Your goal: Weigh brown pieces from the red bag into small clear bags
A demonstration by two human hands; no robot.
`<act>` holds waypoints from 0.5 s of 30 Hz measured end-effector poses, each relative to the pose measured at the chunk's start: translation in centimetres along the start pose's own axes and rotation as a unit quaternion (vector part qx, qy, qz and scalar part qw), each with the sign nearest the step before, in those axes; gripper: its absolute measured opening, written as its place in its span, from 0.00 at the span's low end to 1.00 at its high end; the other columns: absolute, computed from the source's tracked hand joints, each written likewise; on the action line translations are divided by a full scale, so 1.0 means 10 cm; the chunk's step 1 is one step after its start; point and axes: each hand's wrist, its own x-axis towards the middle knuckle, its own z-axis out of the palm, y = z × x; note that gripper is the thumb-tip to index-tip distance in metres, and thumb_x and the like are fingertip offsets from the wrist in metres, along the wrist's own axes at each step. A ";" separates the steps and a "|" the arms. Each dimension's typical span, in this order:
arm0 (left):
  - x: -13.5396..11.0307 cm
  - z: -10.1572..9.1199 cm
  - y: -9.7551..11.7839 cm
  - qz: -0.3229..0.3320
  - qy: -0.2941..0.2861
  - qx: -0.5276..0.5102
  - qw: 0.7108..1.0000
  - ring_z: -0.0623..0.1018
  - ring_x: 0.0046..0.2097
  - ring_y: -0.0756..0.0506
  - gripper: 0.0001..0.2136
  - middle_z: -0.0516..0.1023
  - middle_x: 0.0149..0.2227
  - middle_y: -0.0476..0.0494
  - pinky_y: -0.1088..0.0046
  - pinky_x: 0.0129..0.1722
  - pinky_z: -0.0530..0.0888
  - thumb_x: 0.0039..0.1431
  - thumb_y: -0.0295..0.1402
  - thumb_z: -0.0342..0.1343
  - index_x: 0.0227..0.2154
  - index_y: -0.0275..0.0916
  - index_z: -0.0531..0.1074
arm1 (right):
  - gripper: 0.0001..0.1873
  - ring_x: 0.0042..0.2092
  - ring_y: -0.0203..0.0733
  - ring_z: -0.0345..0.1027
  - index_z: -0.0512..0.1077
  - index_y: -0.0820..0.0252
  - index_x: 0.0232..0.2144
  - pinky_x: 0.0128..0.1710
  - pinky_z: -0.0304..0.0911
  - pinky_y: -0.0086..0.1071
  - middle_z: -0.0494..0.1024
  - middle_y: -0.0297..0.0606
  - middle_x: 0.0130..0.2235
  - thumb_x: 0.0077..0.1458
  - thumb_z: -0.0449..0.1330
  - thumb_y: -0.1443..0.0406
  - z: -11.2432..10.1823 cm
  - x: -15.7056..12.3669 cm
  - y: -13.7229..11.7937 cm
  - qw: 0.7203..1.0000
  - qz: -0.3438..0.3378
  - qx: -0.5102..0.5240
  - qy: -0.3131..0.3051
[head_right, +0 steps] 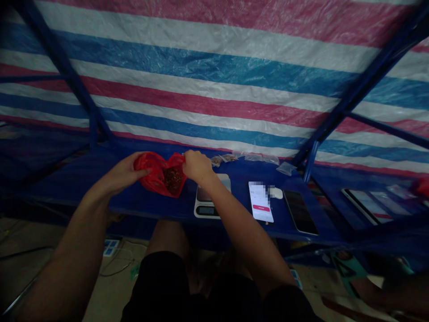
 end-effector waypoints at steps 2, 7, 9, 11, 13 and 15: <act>0.09 -0.06 0.20 0.020 -0.009 -0.024 0.999 0.82 0.49 0.40 0.33 0.81 0.55 0.35 0.56 0.55 0.78 0.48 0.28 0.65 0.60 0.34 0.70 | 0.16 0.50 0.55 0.79 0.79 0.62 0.48 0.49 0.70 0.41 0.84 0.54 0.49 0.69 0.53 0.62 -0.09 0.02 0.03 1.000 0.014 0.024 0.015; 0.25 -0.07 0.39 0.014 -0.077 0.002 0.997 0.83 0.41 0.39 0.31 0.84 0.46 0.36 0.59 0.44 0.82 0.45 0.26 0.63 0.57 0.32 0.73 | 0.14 0.52 0.56 0.79 0.78 0.63 0.48 0.49 0.70 0.41 0.84 0.56 0.50 0.66 0.58 0.63 -0.15 -0.04 0.09 0.998 0.049 0.013 -0.029; 0.25 -0.03 0.34 0.006 -0.068 0.033 0.997 0.84 0.48 0.35 0.35 0.82 0.53 0.33 0.57 0.47 0.82 0.47 0.30 0.64 0.62 0.34 0.69 | 0.15 0.52 0.57 0.78 0.77 0.62 0.51 0.50 0.71 0.43 0.83 0.55 0.50 0.67 0.57 0.64 -0.13 -0.11 0.05 0.999 0.045 -0.006 -0.018; 0.21 0.01 0.24 -0.016 -0.001 0.111 0.994 0.79 0.59 0.29 0.44 0.74 0.64 0.26 0.53 0.55 0.79 0.48 0.37 0.67 0.69 0.34 0.61 | 0.18 0.53 0.59 0.76 0.74 0.65 0.56 0.50 0.71 0.47 0.82 0.57 0.52 0.67 0.57 0.65 -0.11 -0.21 -0.03 0.998 0.034 -0.047 0.031; 0.13 0.02 0.09 -0.073 0.053 0.207 0.974 0.72 0.66 0.23 0.55 0.64 0.69 0.17 0.48 0.60 0.75 0.44 0.45 0.71 0.72 0.31 0.53 | 0.19 0.57 0.60 0.73 0.72 0.68 0.58 0.53 0.70 0.48 0.78 0.60 0.56 0.67 0.57 0.68 -0.07 -0.29 -0.14 0.992 -0.023 -0.084 0.096; 0.06 0.02 -0.07 -0.115 0.036 0.252 0.960 0.73 0.65 0.21 0.60 0.66 0.67 0.12 0.45 0.60 0.75 0.41 0.47 0.73 0.73 0.27 0.50 | 0.17 0.59 0.56 0.70 0.73 0.67 0.56 0.57 0.67 0.46 0.77 0.57 0.57 0.68 0.55 0.70 -0.01 -0.33 -0.24 0.981 -0.130 -0.077 0.122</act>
